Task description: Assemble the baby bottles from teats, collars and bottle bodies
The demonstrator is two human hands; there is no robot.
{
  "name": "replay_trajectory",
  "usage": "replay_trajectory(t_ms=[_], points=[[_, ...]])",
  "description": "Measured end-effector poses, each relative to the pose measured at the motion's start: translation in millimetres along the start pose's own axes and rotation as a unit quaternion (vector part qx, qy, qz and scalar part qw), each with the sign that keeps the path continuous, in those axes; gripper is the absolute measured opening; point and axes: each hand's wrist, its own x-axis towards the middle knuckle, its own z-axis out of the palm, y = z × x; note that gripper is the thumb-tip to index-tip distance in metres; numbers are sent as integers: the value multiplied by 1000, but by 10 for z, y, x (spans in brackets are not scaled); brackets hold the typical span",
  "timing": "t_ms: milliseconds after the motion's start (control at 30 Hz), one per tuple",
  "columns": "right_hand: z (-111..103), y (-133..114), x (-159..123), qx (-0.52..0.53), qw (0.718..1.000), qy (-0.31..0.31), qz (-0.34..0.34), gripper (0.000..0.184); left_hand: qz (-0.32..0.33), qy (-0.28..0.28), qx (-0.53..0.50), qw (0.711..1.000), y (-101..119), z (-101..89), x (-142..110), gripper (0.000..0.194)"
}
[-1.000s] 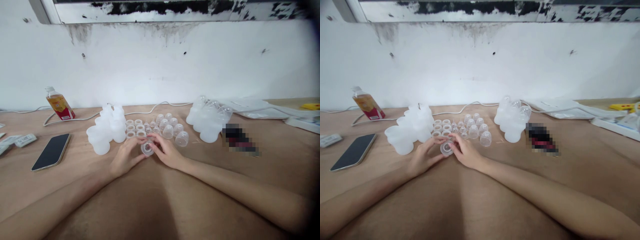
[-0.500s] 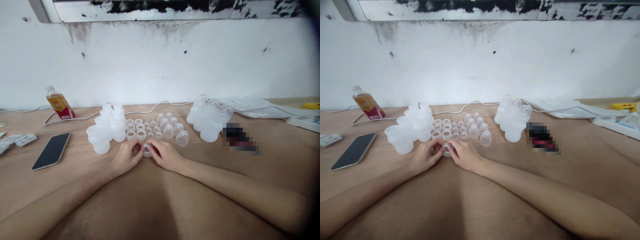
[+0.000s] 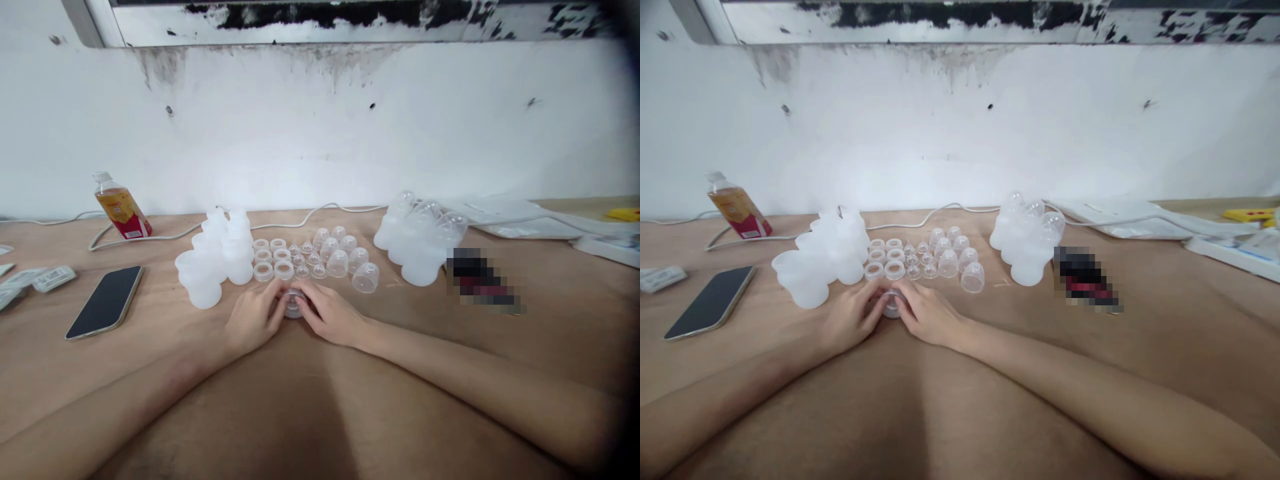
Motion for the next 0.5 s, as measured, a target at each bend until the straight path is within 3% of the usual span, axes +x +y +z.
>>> replay_trajectory(t_ms=[200,500], points=[[29,-20,-14,-2,1000,0,-10,17,43,5,65,997,14,-6,-6,6],[11,-30,-11,-14,1000,-2,4,26,-7,-5,-12,1000,-13,-15,-10,14]])
